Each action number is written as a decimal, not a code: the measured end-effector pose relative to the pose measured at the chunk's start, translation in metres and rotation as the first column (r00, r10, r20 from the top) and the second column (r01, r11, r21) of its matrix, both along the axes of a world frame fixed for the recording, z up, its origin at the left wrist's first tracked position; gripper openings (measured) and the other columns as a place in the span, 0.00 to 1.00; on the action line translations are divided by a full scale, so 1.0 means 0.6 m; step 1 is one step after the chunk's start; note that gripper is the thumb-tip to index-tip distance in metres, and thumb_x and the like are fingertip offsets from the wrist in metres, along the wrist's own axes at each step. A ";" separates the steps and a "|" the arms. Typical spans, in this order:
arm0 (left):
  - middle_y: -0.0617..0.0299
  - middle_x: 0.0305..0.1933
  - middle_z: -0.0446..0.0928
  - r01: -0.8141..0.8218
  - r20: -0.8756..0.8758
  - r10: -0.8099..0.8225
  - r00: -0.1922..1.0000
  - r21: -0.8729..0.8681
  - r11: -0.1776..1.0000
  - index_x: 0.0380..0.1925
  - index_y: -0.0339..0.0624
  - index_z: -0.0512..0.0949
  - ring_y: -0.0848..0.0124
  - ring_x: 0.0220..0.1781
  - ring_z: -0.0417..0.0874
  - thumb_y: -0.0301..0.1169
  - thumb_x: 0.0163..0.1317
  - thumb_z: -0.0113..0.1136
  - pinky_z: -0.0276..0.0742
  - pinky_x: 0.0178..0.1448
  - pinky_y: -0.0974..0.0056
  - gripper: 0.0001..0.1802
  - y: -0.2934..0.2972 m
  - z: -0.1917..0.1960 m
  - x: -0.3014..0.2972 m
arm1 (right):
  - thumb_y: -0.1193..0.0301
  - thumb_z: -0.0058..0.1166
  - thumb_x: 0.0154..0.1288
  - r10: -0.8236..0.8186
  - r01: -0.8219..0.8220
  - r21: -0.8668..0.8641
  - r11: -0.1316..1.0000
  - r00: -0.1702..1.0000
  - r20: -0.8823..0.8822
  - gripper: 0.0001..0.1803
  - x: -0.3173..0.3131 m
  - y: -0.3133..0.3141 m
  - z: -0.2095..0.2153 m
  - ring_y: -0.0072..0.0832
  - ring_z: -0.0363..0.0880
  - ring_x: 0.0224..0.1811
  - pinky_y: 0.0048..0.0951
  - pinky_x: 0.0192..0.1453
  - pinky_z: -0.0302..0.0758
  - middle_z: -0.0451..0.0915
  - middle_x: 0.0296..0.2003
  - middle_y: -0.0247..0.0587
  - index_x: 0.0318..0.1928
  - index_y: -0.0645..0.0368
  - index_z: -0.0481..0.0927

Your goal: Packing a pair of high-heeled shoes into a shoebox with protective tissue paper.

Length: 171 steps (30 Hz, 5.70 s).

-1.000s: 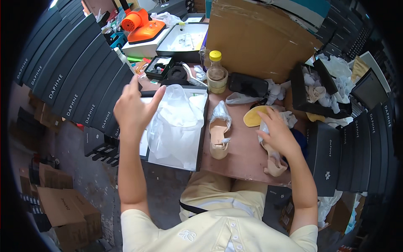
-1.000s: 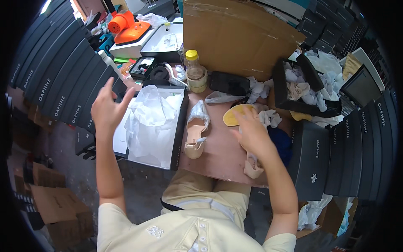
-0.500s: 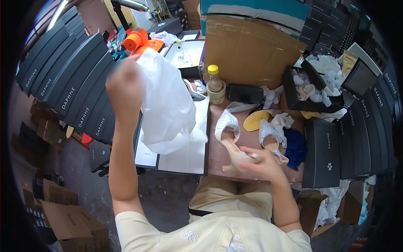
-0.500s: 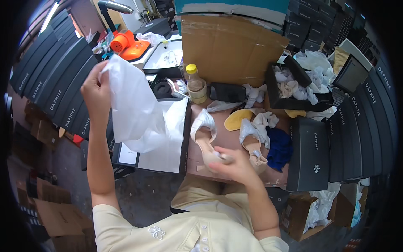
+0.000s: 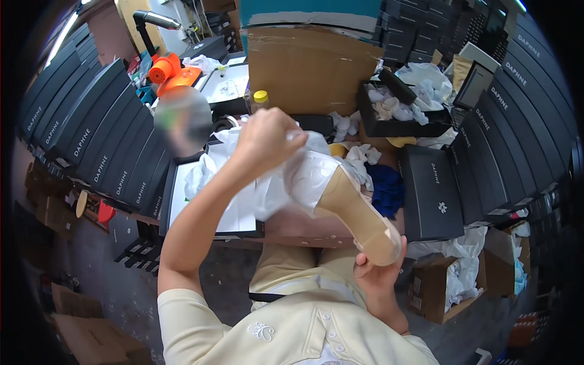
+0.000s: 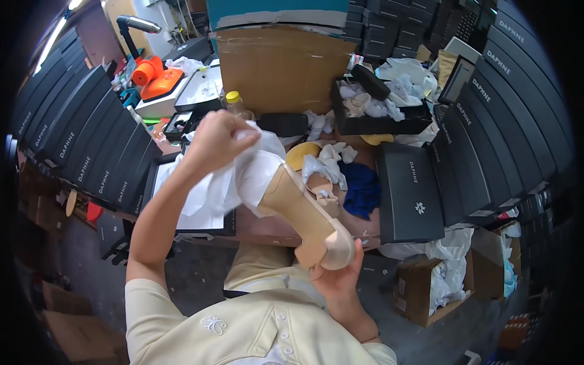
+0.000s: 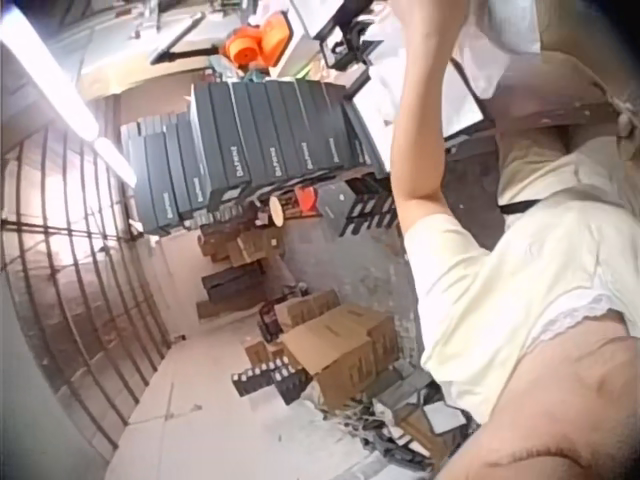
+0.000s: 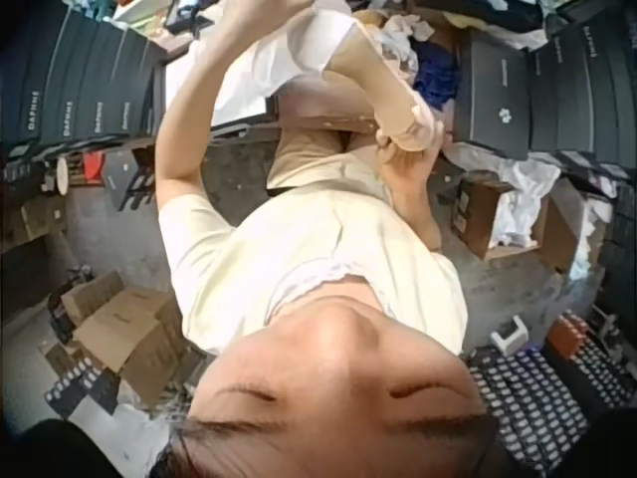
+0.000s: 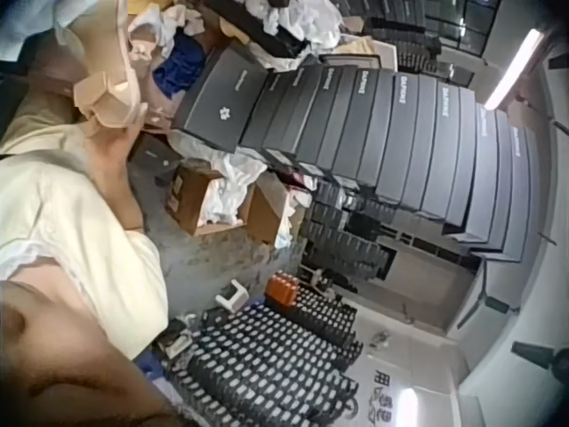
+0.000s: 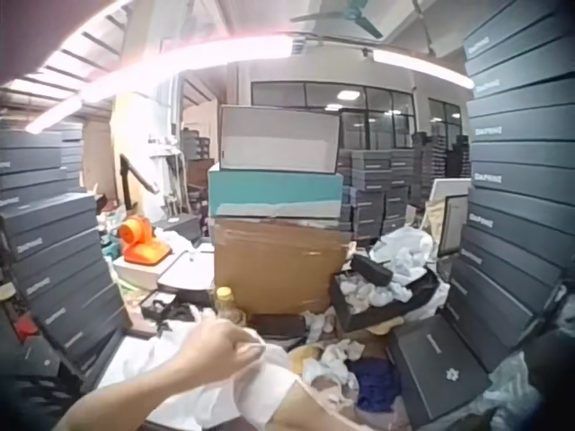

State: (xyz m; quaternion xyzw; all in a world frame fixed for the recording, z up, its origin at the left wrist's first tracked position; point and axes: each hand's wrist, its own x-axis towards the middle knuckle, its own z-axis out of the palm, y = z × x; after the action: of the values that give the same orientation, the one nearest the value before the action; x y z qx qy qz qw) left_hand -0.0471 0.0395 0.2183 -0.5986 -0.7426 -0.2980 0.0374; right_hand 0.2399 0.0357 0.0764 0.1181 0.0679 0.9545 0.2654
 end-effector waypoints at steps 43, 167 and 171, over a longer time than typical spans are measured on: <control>0.57 0.52 0.71 -0.248 0.823 -0.413 -0.389 0.338 0.908 0.56 0.33 0.62 0.70 0.52 0.73 0.32 0.51 0.68 0.69 0.56 0.66 0.35 -0.084 -0.204 0.052 | 0.71 0.48 0.63 -0.565 -0.294 0.807 0.512 0.593 0.574 0.21 -0.237 0.086 -0.028 0.40 0.69 0.58 0.38 0.62 0.64 0.69 0.57 0.45 0.57 0.61 0.68; 0.50 0.18 0.74 -0.149 -0.073 0.186 0.980 0.354 0.923 0.40 0.47 0.77 0.53 0.21 0.76 0.17 0.36 0.54 0.71 0.28 0.55 0.25 0.060 -0.128 -0.044 | 0.64 0.65 0.44 -0.986 -0.911 0.390 -0.136 0.163 0.037 0.21 -0.084 0.192 0.003 0.42 0.79 0.38 0.36 0.43 0.74 0.77 0.42 0.51 0.38 0.62 0.79; 0.49 0.19 0.76 -0.069 -0.242 0.134 0.961 0.261 0.963 0.25 0.40 0.80 0.55 0.22 0.79 0.27 0.38 0.60 0.74 0.29 0.56 0.10 0.107 -0.094 -0.031 | 0.70 0.63 0.47 -0.904 -0.743 0.654 0.143 0.171 0.392 0.13 -0.014 0.210 0.003 0.27 0.79 0.26 0.27 0.32 0.72 0.80 0.25 0.47 0.31 0.66 0.80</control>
State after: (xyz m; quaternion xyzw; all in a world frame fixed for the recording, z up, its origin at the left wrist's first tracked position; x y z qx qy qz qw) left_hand -0.0656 0.1036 0.1617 -0.5836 -0.7177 -0.3067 0.2243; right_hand 0.2314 0.1614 0.0784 -0.3806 -0.7706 0.4824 0.1690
